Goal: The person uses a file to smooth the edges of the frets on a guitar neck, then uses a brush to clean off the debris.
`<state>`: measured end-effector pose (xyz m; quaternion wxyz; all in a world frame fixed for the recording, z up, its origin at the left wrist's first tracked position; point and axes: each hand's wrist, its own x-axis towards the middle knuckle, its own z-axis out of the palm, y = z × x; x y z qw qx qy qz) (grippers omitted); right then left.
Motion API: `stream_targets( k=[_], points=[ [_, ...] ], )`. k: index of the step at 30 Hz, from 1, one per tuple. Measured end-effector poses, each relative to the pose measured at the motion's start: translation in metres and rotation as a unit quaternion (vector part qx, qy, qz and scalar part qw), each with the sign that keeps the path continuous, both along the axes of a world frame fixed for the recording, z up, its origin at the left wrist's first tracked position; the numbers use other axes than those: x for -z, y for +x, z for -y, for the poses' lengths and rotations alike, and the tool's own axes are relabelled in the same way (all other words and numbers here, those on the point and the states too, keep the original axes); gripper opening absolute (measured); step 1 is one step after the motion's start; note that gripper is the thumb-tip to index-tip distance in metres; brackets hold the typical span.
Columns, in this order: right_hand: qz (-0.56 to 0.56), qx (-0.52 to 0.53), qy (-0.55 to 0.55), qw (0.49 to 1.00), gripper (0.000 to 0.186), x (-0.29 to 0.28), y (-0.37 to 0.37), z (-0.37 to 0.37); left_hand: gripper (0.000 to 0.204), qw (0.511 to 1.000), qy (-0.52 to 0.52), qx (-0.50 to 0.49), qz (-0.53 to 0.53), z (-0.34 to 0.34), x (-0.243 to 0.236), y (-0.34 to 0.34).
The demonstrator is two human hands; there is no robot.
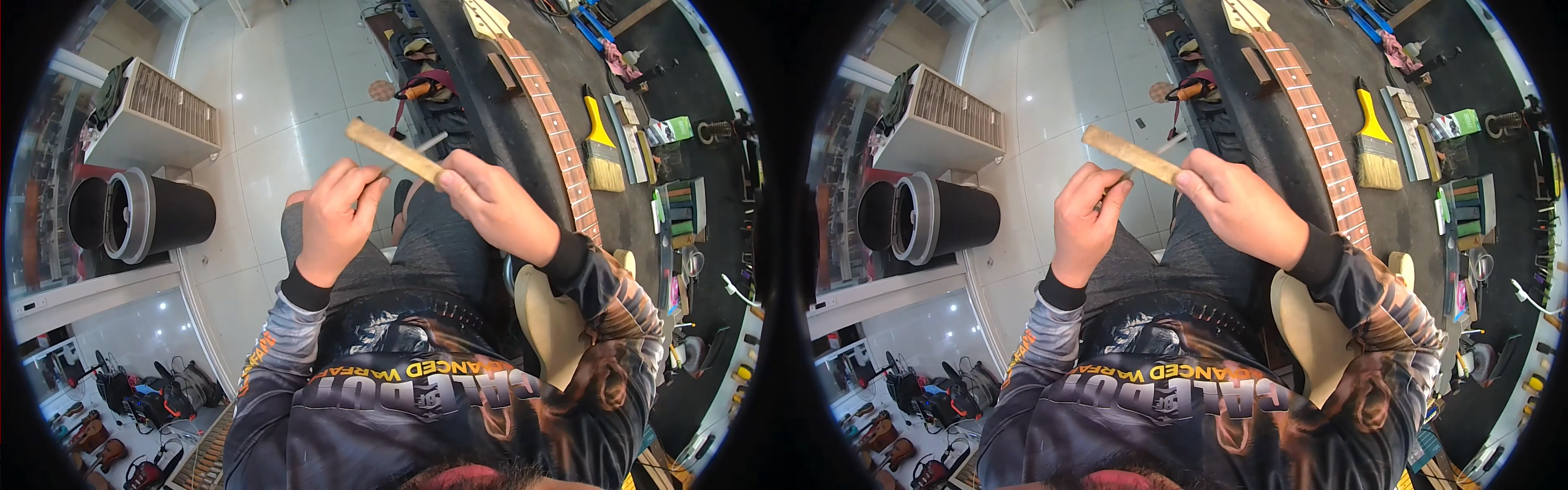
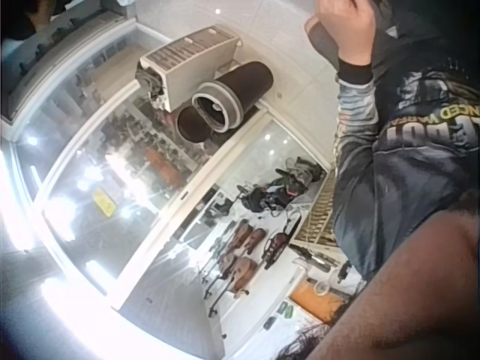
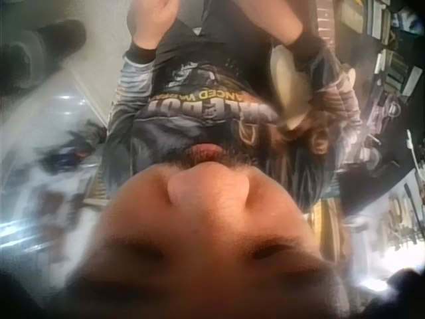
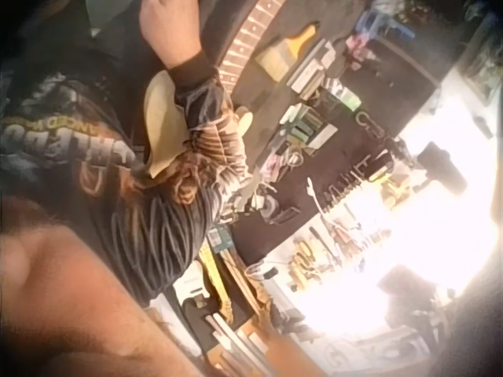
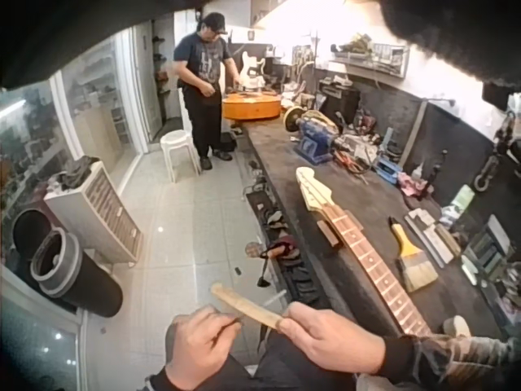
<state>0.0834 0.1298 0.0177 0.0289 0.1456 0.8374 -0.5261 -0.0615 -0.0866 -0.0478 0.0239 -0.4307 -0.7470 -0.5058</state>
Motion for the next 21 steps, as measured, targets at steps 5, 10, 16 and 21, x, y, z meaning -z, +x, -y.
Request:
stream_targets(
  k=[5, 10, 16, 21],
  points=[
    [0.033, 0.005, -0.022, 0.999, 0.029, 0.0, 0.019, -0.005, 0.009, 0.995, 0.032, -0.068, 0.064, 0.017, -0.001, -0.024],
    [-0.001, -0.005, -0.03, 1.0, 0.028, -0.006, 0.001, 0.003, 0.007, 0.998, 0.025, -0.047, 0.037, 0.002, 0.001, -0.009],
    [0.014, -0.003, -0.012, 1.0, 0.027, 0.002, 0.015, 0.0, 0.008, 0.99, 0.06, -0.08, 0.102, 0.006, -0.011, -0.015],
    [0.01, -0.006, -0.013, 1.0, 0.027, -0.001, 0.004, 0.007, 0.007, 0.997, 0.012, -0.057, 0.056, -0.004, -0.011, 0.0]
  ],
)
